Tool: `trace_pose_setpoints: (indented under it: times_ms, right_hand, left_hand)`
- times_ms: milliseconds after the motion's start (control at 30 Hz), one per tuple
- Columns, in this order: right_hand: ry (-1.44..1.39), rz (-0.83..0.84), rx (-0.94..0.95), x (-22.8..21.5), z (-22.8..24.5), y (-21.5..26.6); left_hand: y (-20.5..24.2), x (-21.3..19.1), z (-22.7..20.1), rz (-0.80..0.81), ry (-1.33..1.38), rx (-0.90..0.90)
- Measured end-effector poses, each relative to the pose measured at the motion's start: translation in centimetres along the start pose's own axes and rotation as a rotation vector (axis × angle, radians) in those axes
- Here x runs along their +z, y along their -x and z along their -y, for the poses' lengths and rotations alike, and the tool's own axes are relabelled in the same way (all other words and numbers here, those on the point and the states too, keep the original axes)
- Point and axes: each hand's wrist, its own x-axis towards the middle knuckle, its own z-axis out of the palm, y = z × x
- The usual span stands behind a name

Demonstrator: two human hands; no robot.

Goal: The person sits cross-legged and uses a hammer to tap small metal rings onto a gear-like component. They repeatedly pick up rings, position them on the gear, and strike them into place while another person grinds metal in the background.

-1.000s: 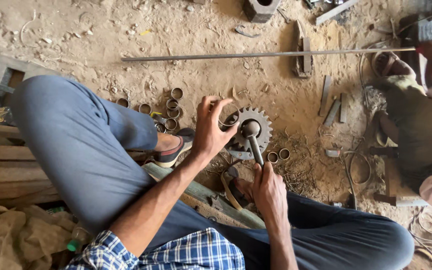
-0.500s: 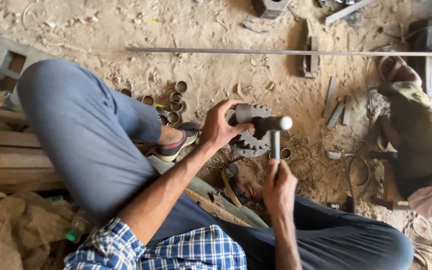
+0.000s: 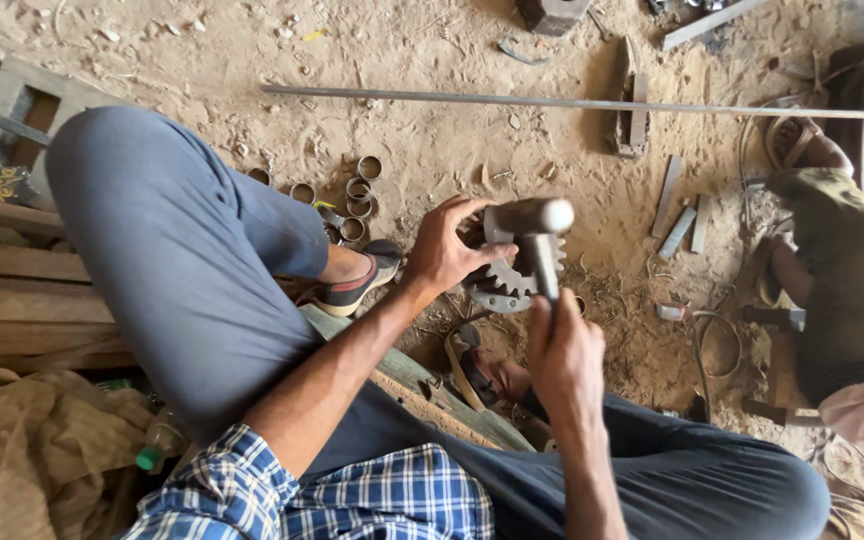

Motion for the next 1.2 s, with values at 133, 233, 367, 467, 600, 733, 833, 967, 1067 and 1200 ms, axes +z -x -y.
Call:
trace_pose_setpoints:
  times_ms: [133,233,367,467,600,733,833,967,1067,1200]
  right_hand:
    - [0.382,-0.497,-0.516,0.5,-2.2,0.7]
    - [0.1,-0.116,0.019,1.6,-4.6,1.7]
    - [0.083,0.137,0.14,4.3,-7.2,3.1]
    - [0.232,-0.052,-0.211,5.6,-8.3,3.7]
    - [0.162,0.05,-0.049,5.7,-9.3,3.4]
    - [0.106,0.092,0.022,5.8,-9.6,3.3]
    - [0.083,0.041,0.012,6.0,-9.6,3.4]
    - [-0.055,-0.007,-0.041,6.1,-9.2,3.7]
    - [-0.11,0.006,0.014,5.6,-8.4,3.6]
    - [-0.081,-0.025,0.032,3.6,-6.5,3.6]
  left_hand:
    - [0.0,0.2,-0.2,-0.098,0.126,-0.01]
    - [-0.2,0.2,-0.6,-0.167,0.282,-0.269]
    - [-0.2,-0.3,-1.0,-0.273,0.005,-0.009]
    - [0.2,-0.8,-1.5,-0.284,-0.095,0.092]
    - [0.3,-0.9,-2.4,-0.262,-0.138,0.078]
    - [0.4,-1.1,-2.4,-0.247,-0.06,0.074]
    - [0.4,-0.8,-1.9,-0.213,-0.039,0.013]
    - [0.5,-0.1,-0.9,-0.203,-0.006,0.049]
    - [0.4,0.4,-0.4,-0.139,-0.075,0.08]
    - [0.3,0.5,-0.5,-0.045,-0.069,0.08]
